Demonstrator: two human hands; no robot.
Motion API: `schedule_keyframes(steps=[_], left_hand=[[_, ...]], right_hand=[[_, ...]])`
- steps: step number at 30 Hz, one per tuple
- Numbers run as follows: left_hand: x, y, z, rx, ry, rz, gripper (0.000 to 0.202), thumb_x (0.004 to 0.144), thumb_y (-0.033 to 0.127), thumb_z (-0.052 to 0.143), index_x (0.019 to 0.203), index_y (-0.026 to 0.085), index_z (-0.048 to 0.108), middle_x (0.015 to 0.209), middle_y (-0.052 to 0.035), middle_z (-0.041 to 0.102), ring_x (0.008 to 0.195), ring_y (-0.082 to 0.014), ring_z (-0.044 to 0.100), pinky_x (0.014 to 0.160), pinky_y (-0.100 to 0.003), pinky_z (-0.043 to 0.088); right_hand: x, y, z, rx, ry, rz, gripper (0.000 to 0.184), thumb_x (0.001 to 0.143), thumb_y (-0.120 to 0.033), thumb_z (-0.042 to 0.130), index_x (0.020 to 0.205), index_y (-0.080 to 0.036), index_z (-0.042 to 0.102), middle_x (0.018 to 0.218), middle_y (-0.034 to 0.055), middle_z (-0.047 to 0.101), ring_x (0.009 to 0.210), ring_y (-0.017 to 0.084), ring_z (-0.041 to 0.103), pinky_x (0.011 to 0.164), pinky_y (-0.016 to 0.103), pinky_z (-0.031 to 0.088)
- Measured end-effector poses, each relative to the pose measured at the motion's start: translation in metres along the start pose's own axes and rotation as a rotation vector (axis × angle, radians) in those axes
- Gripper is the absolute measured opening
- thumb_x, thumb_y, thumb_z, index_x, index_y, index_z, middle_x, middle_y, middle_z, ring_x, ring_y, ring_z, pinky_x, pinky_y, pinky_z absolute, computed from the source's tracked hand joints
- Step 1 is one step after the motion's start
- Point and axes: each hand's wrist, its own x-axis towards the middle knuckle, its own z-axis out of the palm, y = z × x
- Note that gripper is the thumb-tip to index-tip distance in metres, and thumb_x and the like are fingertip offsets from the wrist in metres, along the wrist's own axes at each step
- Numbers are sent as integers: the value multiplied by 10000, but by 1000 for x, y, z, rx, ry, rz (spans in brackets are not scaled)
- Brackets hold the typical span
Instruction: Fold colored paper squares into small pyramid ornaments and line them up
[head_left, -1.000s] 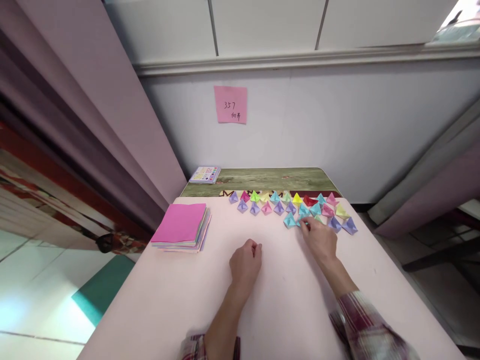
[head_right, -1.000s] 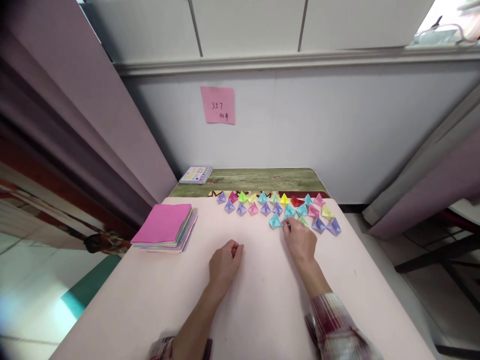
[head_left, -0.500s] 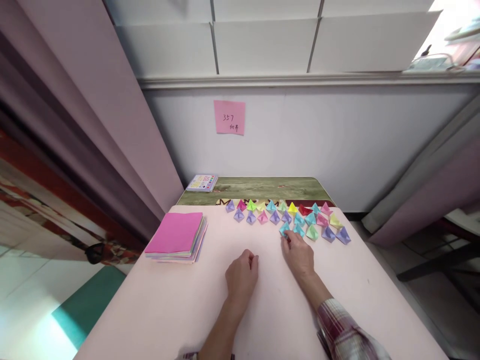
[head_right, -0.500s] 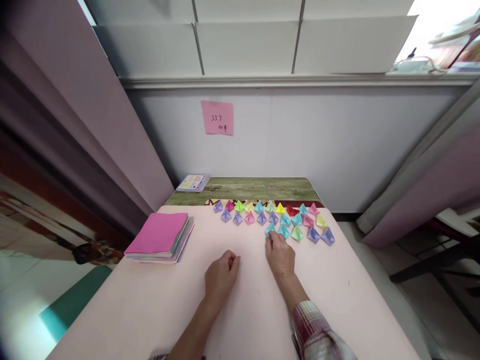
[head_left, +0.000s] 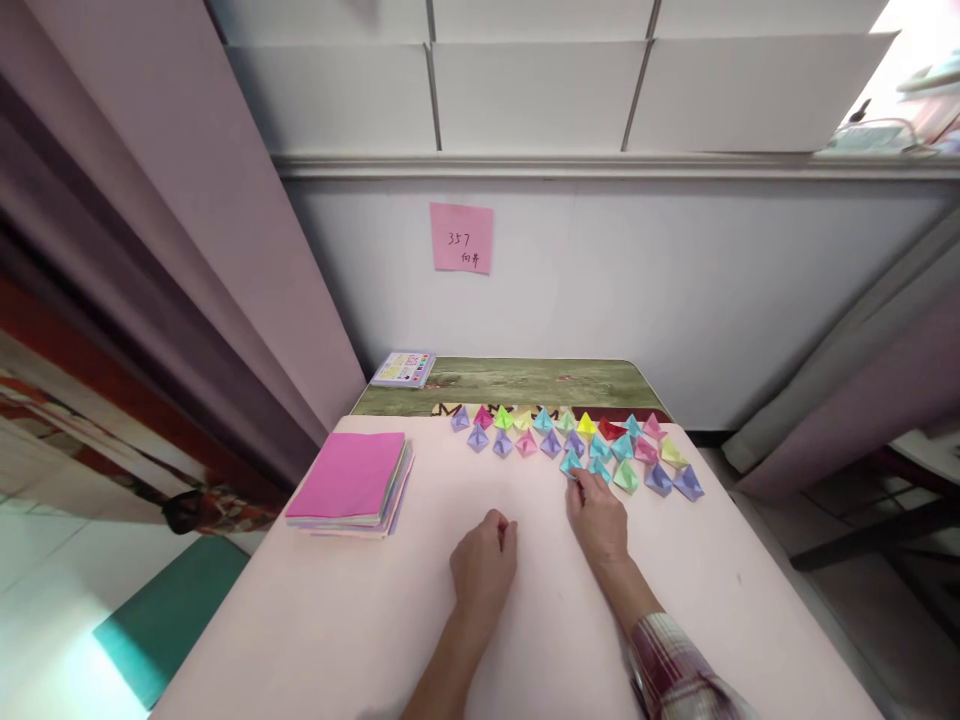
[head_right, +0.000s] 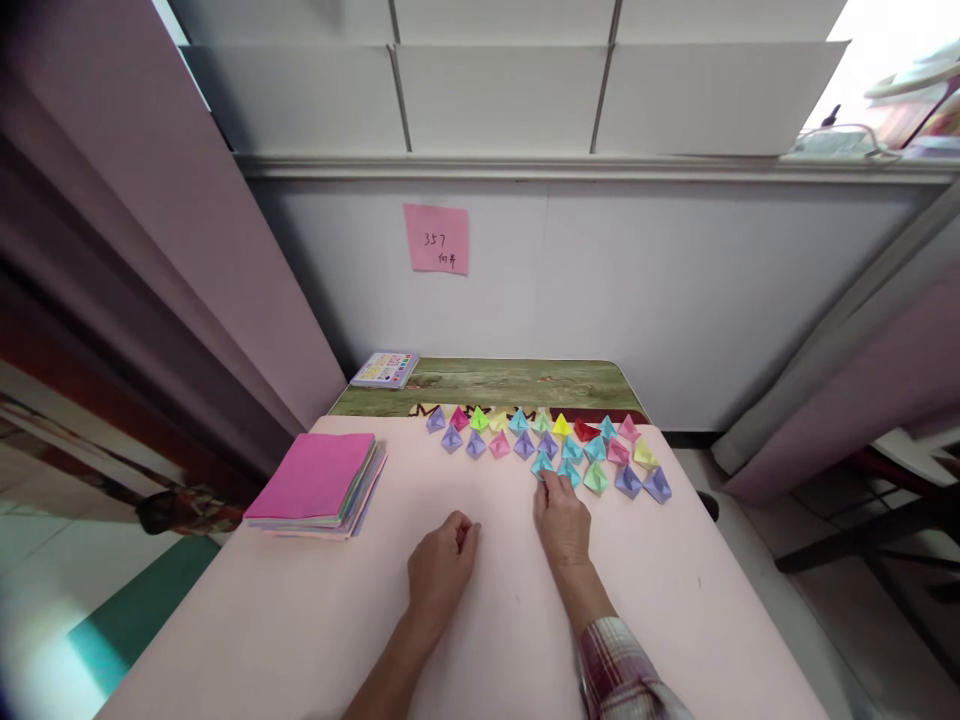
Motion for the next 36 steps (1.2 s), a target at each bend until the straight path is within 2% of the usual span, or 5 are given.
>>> schedule_keyframes(steps=[6,10,17,24,36], left_hand=[[-8,-6,3,-114,86,72,235,916,368,440,783,221,567,640,31,612,594,-132,550,560,-233,281],[-12,-15,5,-337,158,154,265,922,396,429,794,210,567,602,38,554,559,-119,518,560,-218,341],[-26,-18,-2,-331,59,380,175,909,302,457,876,208,601,686,19,600,621,-121,551,622,-216,427],[-62,-40,-14,-204,13,496,177,938,270,428,869,216,581,765,-7,624,686,-136,589,658,-234,459],[-67,-45,-14,-152,27,508,189,944,298,434,847,224,579,757,2,637,679,-135,615,641,-220,474]], right_hand=[[-9,-5,-13,192,17,10,323,909,-303,440,1113,-165,649,946,70,699,665,137,613,658,238,457],[-35,-11,-39,453,-177,139,282,907,-382,475,897,-182,674,715,26,677,565,138,591,577,227,464],[-66,-20,-59,517,-294,1,259,903,-367,485,884,-198,680,799,39,687,669,162,611,650,249,466],[-22,58,-78,187,102,263,311,863,-417,520,954,-174,692,836,57,686,618,152,594,659,266,458],[14,106,-65,-153,-41,154,240,916,-323,471,992,-233,680,916,40,659,745,153,584,610,244,370]])
